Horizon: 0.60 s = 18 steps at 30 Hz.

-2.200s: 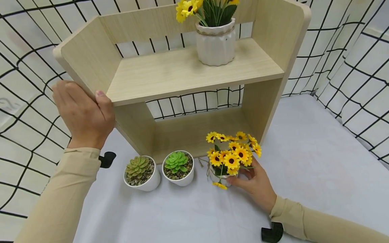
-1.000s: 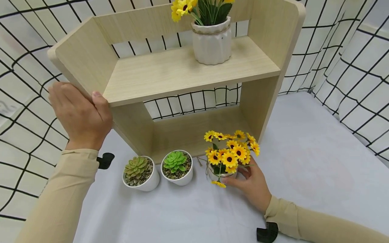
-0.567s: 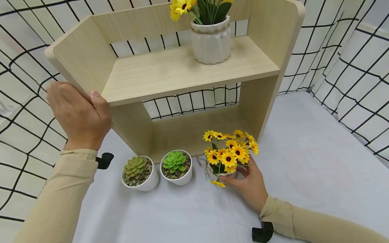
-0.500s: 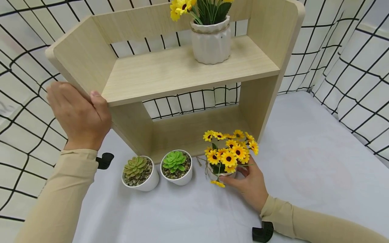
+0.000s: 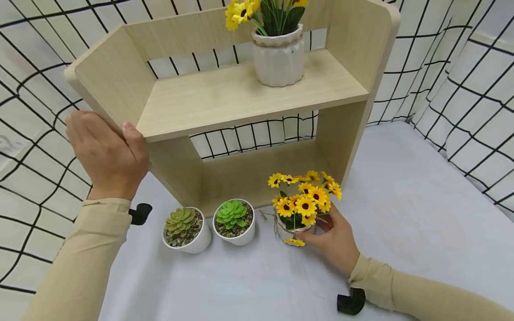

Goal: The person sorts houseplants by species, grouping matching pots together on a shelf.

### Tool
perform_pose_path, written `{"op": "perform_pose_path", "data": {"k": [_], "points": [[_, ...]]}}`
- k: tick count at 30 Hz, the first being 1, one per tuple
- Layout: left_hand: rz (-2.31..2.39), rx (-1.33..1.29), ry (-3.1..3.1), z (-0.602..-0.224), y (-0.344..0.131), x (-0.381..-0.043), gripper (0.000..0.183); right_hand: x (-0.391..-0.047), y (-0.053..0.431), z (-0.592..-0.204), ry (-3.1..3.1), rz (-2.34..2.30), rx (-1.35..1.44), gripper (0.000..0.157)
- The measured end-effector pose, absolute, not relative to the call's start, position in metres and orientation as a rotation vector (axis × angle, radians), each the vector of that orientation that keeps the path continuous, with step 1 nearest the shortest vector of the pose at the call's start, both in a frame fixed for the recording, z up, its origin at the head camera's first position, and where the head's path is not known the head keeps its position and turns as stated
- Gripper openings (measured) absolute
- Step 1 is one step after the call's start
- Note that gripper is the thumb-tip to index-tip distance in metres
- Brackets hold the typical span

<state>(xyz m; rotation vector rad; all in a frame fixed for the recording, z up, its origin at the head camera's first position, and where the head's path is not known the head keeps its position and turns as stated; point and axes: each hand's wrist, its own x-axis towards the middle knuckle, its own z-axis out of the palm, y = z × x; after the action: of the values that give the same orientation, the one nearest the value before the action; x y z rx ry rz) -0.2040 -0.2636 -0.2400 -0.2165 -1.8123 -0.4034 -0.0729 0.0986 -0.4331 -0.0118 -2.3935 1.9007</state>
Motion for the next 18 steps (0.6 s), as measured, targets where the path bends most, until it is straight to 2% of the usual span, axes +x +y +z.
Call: {"op": "perform_pose_path", "data": {"k": [7,18], "points": [[-0.399,-0.219,-1.821,-0.24,-0.265,-0.202,0.051,-0.073,0.104,-0.42,-2.458,1.896,0.035,0.084],[-0.373,-0.227,-1.831,-0.239,-0.266,-0.202,0.05,-0.065,0.11,-0.395,-2.511,1.896,0.101,0.092]]}}
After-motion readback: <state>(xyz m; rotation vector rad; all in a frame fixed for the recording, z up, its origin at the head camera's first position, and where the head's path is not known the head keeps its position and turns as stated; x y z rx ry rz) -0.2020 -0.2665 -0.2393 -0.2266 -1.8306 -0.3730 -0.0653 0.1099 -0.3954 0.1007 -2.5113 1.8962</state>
